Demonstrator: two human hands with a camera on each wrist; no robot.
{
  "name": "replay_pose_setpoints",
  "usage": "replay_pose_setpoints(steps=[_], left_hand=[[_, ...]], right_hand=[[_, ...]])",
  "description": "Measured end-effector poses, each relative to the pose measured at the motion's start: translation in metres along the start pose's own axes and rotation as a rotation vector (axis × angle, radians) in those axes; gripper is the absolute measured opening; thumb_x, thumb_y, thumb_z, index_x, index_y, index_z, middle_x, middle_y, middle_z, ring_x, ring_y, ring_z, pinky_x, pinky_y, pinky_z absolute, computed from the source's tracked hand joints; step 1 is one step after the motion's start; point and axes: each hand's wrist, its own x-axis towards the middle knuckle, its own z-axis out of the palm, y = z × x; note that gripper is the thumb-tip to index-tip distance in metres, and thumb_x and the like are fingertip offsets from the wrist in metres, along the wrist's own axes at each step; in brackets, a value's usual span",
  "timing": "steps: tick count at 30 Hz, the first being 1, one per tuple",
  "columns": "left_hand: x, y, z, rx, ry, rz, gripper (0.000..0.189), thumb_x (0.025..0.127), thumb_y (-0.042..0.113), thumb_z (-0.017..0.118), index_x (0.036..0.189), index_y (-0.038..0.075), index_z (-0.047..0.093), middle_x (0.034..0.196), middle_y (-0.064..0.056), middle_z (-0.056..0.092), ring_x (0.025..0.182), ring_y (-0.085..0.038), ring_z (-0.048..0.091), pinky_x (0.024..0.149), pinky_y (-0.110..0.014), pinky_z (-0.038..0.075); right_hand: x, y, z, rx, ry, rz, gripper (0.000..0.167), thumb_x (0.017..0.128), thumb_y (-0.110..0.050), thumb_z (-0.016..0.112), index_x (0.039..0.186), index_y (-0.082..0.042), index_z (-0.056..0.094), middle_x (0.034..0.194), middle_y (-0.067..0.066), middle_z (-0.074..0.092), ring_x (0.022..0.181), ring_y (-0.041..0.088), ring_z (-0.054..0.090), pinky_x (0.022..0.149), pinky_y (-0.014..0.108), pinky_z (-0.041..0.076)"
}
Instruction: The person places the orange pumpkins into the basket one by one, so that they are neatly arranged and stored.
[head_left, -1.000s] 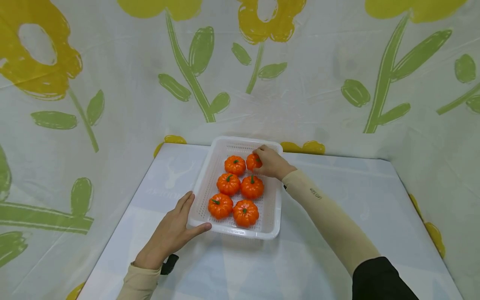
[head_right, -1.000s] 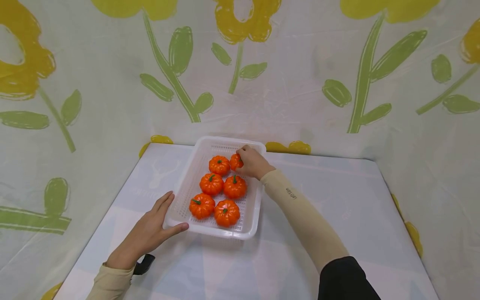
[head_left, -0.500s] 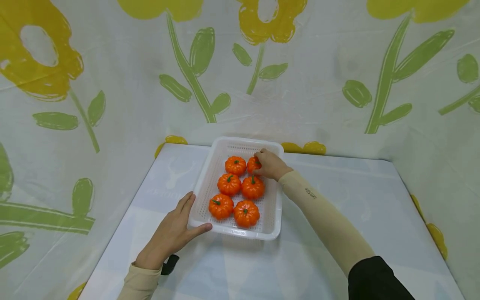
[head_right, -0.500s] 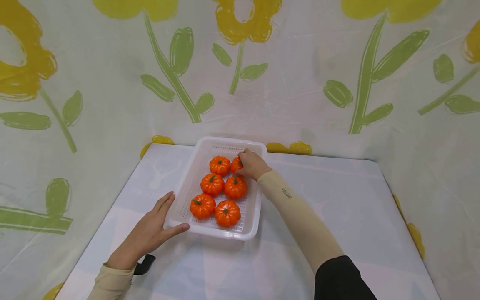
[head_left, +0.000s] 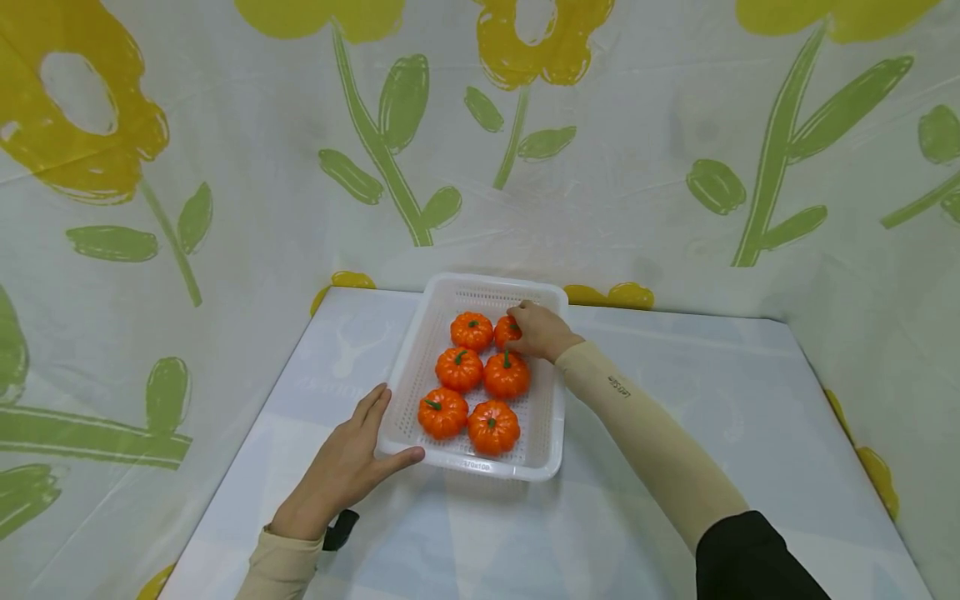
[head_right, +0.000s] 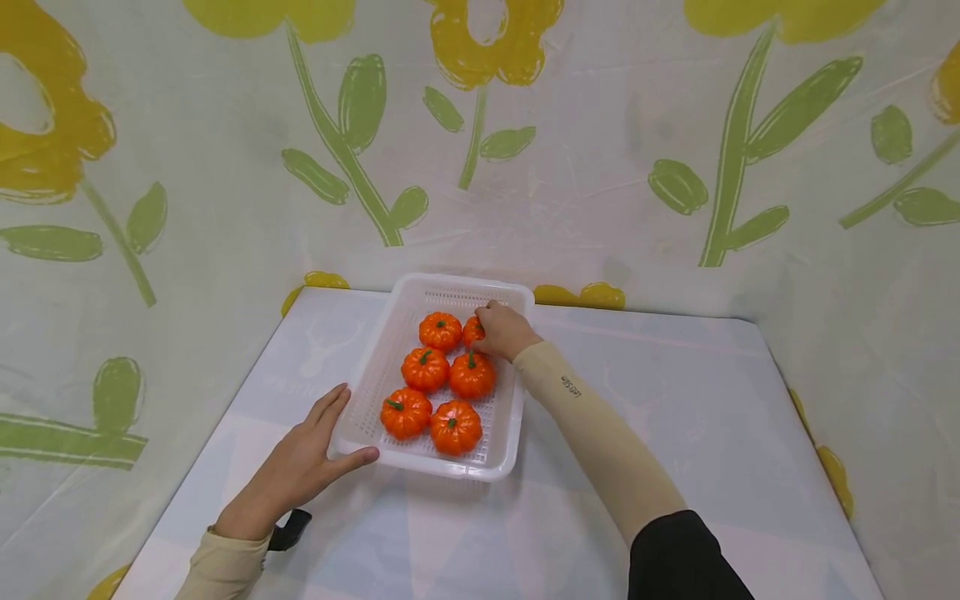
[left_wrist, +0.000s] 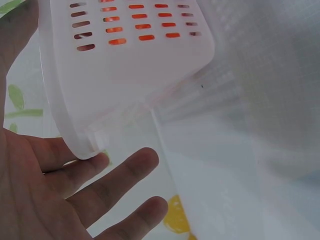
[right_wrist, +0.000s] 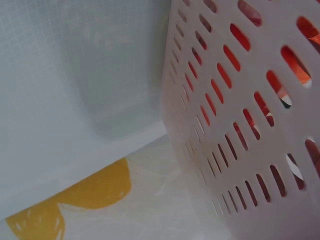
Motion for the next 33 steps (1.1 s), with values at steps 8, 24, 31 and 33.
replay_pose_setpoints(steps=[8,24,31,33], left_hand=[[0.0,0.0,0.0,0.004,0.001,0.0,0.114,0.081,0.077,0.064,0.159,0.002,0.028,0.164,-0.015,0.026,0.123,-0.043,0.056,0.102,-0.058,0.047],[0.0,-0.001,0.001,-0.005,-0.003,-0.011,0.114,0.081,0.077,0.064,0.159,0.001,0.027,0.164,-0.015,0.025,0.125,-0.044,0.055,0.103,-0.059,0.046],[-0.001,0.001,0.001,-0.012,-0.016,-0.027,0.116,0.08,0.079,0.063,0.159,0.003,0.026,0.165,-0.014,0.024,0.125,-0.044,0.054,0.103,-0.059,0.046],[-0.001,0.001,0.001,-0.013,-0.015,-0.026,0.116,0.08,0.079,0.063,0.159,0.003,0.026,0.165,-0.014,0.024,0.125,-0.044,0.054,0.103,-0.059,0.046]], right_hand=[[-0.001,-0.001,-0.001,-0.003,-0.003,0.005,0.07,0.09,-0.038,0.077,0.144,-0.001,0.052,0.142,0.02,0.052,0.13,0.035,0.052,0.114,0.044,0.039],[-0.015,-0.004,-0.005,0.181,0.145,-0.014,0.054,0.097,-0.031,0.066,0.143,-0.003,0.055,0.145,0.019,0.051,0.128,0.033,0.052,0.108,0.048,0.045],[-0.042,-0.007,-0.012,0.279,0.217,-0.007,0.058,0.098,-0.034,0.067,0.145,-0.005,0.052,0.147,0.016,0.049,0.129,0.034,0.052,0.11,0.052,0.043],[-0.052,-0.005,-0.015,0.285,0.253,-0.013,0.059,0.098,-0.035,0.068,0.146,-0.005,0.052,0.149,0.015,0.047,0.131,0.035,0.05,0.11,0.052,0.042]])
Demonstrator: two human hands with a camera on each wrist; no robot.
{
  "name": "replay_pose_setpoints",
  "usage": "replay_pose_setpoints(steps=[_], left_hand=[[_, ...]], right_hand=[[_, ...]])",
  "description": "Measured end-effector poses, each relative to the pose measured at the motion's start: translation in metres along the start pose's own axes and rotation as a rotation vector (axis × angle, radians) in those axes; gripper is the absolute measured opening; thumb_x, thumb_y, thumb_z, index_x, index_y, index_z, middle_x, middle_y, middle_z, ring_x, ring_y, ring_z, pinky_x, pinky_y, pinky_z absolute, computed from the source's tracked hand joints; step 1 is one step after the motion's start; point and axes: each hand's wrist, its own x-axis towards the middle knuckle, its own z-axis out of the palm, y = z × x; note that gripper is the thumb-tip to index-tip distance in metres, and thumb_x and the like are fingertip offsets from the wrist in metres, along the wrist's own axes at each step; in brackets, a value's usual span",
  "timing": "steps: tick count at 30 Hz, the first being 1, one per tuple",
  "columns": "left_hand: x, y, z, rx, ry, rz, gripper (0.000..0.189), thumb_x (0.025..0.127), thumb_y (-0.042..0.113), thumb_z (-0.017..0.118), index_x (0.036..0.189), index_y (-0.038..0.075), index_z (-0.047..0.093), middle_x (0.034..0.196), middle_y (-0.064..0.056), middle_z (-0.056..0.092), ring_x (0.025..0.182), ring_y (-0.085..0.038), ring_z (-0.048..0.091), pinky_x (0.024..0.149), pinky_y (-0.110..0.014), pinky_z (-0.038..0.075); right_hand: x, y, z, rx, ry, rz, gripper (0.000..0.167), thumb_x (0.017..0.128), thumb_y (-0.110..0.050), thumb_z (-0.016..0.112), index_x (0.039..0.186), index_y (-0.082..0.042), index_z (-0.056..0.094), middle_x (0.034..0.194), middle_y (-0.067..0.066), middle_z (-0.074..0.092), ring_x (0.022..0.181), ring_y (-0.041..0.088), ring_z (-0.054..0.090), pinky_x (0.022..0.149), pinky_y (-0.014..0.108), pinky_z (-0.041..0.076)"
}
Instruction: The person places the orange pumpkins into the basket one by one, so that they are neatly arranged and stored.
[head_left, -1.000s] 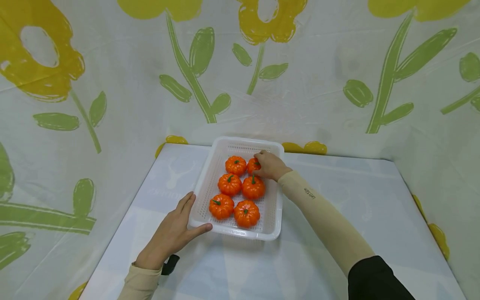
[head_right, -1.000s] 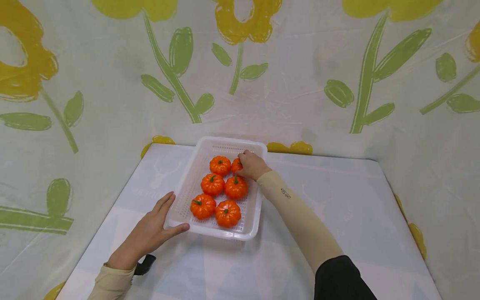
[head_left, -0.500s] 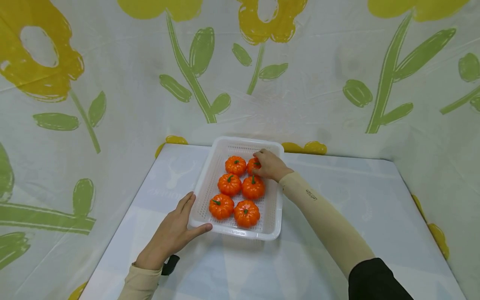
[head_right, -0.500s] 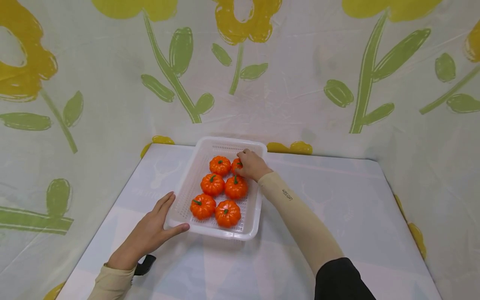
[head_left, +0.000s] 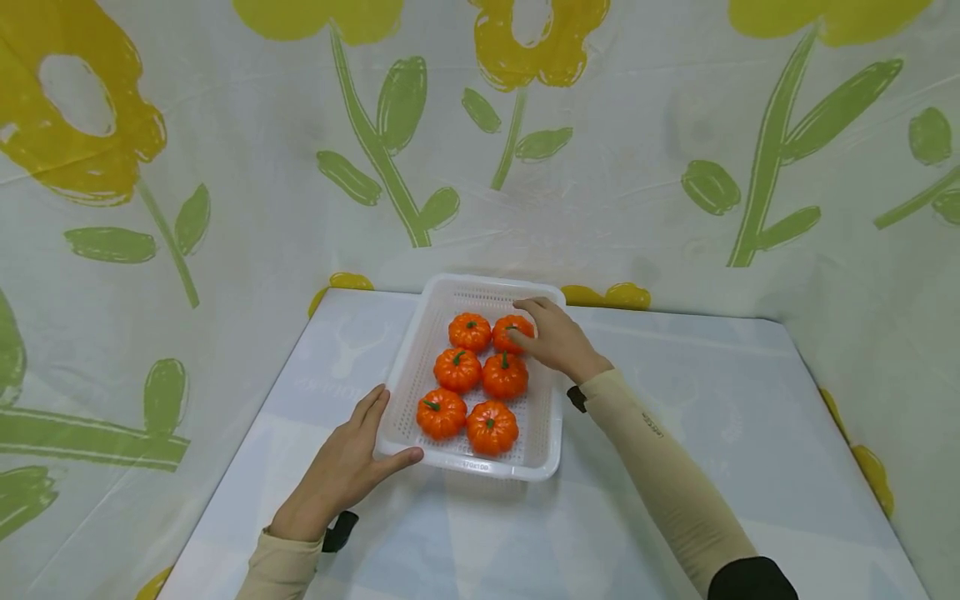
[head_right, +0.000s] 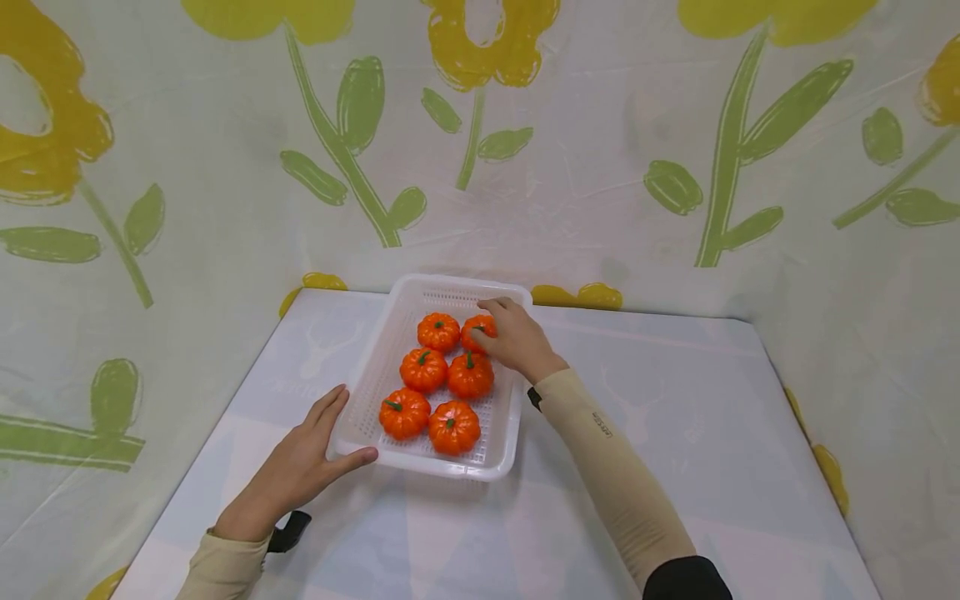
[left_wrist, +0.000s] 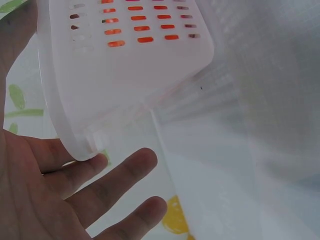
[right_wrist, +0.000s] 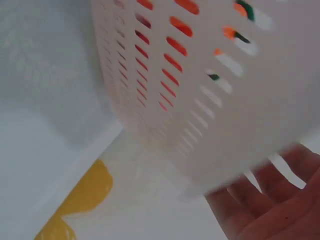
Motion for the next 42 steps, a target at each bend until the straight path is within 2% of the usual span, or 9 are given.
replay_pose_setpoints(steps=[9,12,17,21,23,26,30,35,42], left_hand=[[0.001,-0.002,0.001,0.005,0.013,0.019,0.114,0.082,0.078,0.062,0.159,0.002,0.026,0.165,-0.014,0.024,0.126,-0.045,0.053,0.104,-0.06,0.045],[0.0,-0.002,0.0,-0.005,0.013,0.016,0.114,0.082,0.077,0.064,0.159,0.002,0.026,0.165,-0.015,0.024,0.125,-0.046,0.054,0.103,-0.06,0.045],[-0.001,-0.002,0.001,0.0,-0.002,-0.016,0.116,0.081,0.079,0.062,0.16,0.003,0.025,0.165,-0.016,0.022,0.127,-0.046,0.053,0.102,-0.062,0.046],[-0.001,-0.003,0.003,-0.004,-0.004,-0.022,0.117,0.08,0.079,0.062,0.16,0.003,0.024,0.165,-0.016,0.022,0.129,-0.045,0.051,0.103,-0.062,0.045],[-0.001,-0.003,0.004,-0.008,-0.003,-0.021,0.117,0.08,0.079,0.062,0.16,0.003,0.024,0.166,-0.016,0.022,0.129,-0.045,0.051,0.103,-0.061,0.045],[-0.001,-0.003,0.004,-0.008,-0.002,-0.017,0.117,0.081,0.079,0.062,0.16,0.003,0.024,0.165,-0.016,0.022,0.13,-0.045,0.05,0.103,-0.061,0.045],[-0.002,-0.003,0.004,-0.009,0.001,-0.012,0.115,0.082,0.078,0.062,0.16,0.002,0.024,0.165,-0.016,0.022,0.13,-0.046,0.05,0.104,-0.062,0.044],[-0.002,-0.003,0.005,-0.018,0.003,-0.01,0.115,0.082,0.077,0.063,0.16,0.003,0.023,0.166,-0.016,0.021,0.131,-0.046,0.049,0.104,-0.062,0.044],[-0.002,-0.002,0.006,-0.012,0.033,0.007,0.113,0.082,0.075,0.065,0.16,0.003,0.025,0.165,-0.016,0.024,0.133,-0.047,0.048,0.105,-0.062,0.043]], right_hand=[[-0.051,0.009,-0.025,-0.015,0.139,-0.018,0.064,0.098,-0.046,0.065,0.149,-0.01,0.048,0.154,0.012,0.043,0.14,0.034,0.041,0.112,0.055,0.038],[-0.067,0.015,-0.031,-0.022,0.196,-0.03,0.064,0.098,-0.044,0.066,0.148,-0.009,0.049,0.153,0.014,0.043,0.139,0.035,0.041,0.111,0.056,0.04],[-0.09,0.036,-0.035,-0.027,0.3,-0.029,0.06,0.097,-0.036,0.07,0.147,-0.007,0.051,0.152,0.013,0.044,0.138,0.034,0.042,0.111,0.057,0.038],[-0.109,0.059,-0.038,-0.049,0.349,-0.014,0.06,0.098,-0.034,0.068,0.147,-0.004,0.049,0.154,0.019,0.041,0.14,0.041,0.038,0.112,0.062,0.033],[-0.12,0.071,-0.041,-0.085,0.345,0.011,0.064,0.1,-0.037,0.064,0.149,-0.002,0.045,0.157,0.025,0.035,0.141,0.049,0.033,0.113,0.066,0.027],[-0.138,0.088,-0.046,-0.149,0.305,0.094,0.072,0.103,-0.045,0.055,0.156,-0.001,0.034,0.161,0.03,0.022,0.145,0.057,0.018,0.114,0.073,0.014],[-0.159,0.113,-0.048,-0.207,0.243,0.217,0.079,0.105,-0.054,0.044,0.161,-0.004,0.02,0.164,0.032,0.006,0.146,0.06,0.002,0.112,0.076,-0.001],[-0.178,0.135,-0.047,-0.209,0.225,0.274,0.079,0.106,-0.054,0.04,0.161,-0.001,0.018,0.162,0.037,0.003,0.144,0.064,-0.001,0.108,0.08,-0.003],[-0.182,0.138,-0.05,-0.192,0.24,0.29,0.08,0.105,-0.054,0.042,0.16,0.0,0.02,0.161,0.038,0.005,0.144,0.063,0.0,0.108,0.08,-0.004]])
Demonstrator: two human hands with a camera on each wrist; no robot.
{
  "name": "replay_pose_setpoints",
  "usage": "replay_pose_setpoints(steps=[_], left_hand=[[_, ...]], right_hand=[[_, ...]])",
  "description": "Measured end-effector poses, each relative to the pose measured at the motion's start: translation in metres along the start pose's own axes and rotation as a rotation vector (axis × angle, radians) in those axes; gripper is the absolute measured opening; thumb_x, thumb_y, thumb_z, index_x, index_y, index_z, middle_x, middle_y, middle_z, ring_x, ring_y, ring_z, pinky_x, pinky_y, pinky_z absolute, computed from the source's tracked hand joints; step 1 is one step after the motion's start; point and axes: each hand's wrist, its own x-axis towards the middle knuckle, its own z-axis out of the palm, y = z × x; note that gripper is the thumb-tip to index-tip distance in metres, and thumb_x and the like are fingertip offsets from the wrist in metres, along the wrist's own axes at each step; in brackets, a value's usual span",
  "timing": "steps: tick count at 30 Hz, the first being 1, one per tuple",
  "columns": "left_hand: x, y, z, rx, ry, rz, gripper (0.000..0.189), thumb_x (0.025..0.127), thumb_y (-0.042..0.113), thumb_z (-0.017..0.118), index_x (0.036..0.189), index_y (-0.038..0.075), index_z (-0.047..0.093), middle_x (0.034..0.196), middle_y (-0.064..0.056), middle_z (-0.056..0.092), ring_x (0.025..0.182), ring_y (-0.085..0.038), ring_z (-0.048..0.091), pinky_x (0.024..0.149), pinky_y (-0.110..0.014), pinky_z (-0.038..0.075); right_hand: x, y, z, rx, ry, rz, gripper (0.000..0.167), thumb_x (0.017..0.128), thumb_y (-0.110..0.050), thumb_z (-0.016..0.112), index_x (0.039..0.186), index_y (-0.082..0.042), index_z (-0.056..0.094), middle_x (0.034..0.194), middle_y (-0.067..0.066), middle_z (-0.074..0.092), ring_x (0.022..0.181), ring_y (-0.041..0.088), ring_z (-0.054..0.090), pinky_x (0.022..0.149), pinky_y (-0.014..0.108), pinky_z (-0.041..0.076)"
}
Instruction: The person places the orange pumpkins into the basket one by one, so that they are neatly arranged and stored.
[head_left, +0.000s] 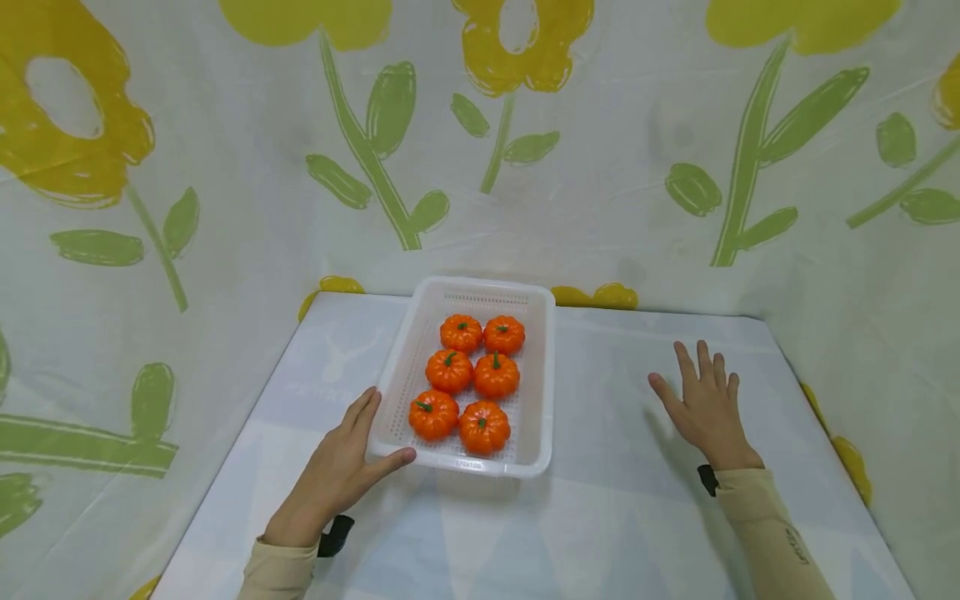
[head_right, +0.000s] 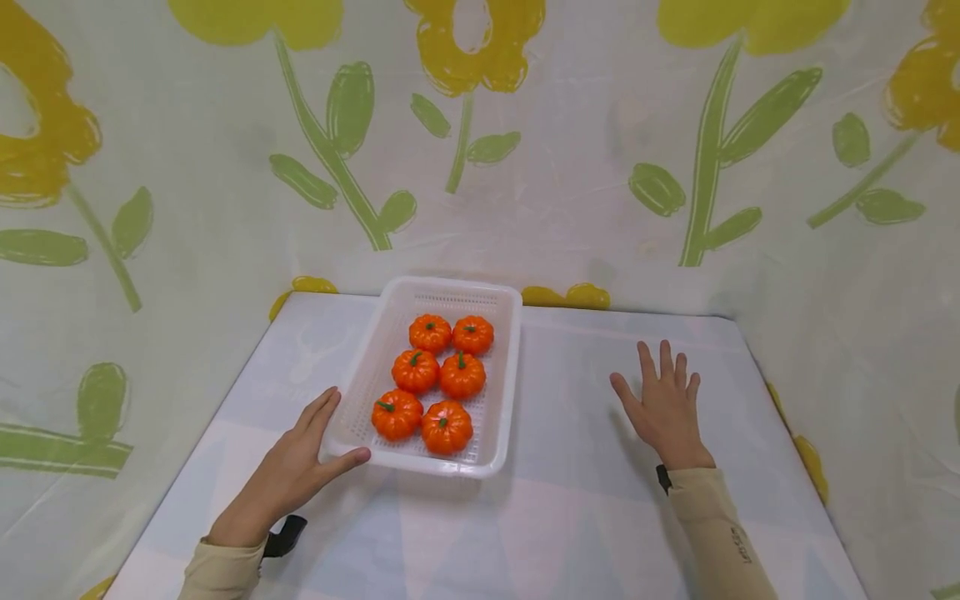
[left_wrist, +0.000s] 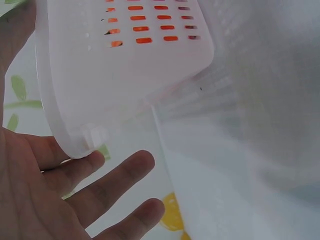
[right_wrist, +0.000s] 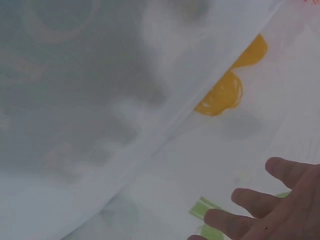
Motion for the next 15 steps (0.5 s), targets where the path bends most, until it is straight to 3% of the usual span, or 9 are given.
replay_pose_setpoints(steps=[6,12,15], left_hand=[[0.0,0.0,-0.001,0.039,-0.013,0.022,0.11,0.086,0.073,0.062,0.16,0.002,0.023,0.164,-0.02,0.025,0.137,-0.047,0.043,0.109,-0.061,0.04],[0.003,0.005,-0.011,0.187,0.072,0.097,0.101,0.091,0.069,0.059,0.155,-0.004,0.034,0.159,-0.025,0.032,0.133,-0.05,0.045,0.108,-0.062,0.039],[0.014,0.011,-0.021,0.235,0.104,0.118,0.098,0.092,0.067,0.059,0.155,-0.004,0.033,0.16,-0.025,0.03,0.141,-0.049,0.034,0.114,-0.064,0.029]], right_hand=[[0.002,-0.001,-0.002,0.002,0.004,0.012,0.08,0.105,-0.054,0.042,0.159,0.001,0.02,0.161,0.038,0.006,0.144,0.063,0.001,0.108,0.08,-0.004],[0.009,-0.003,0.0,0.001,-0.003,-0.009,0.08,0.105,-0.056,0.04,0.16,-0.001,0.019,0.161,0.037,0.006,0.144,0.064,0.003,0.108,0.08,-0.005],[0.013,-0.004,0.0,0.002,-0.001,-0.012,0.08,0.105,-0.056,0.04,0.161,-0.002,0.019,0.161,0.037,0.006,0.144,0.064,0.002,0.108,0.08,-0.005]])
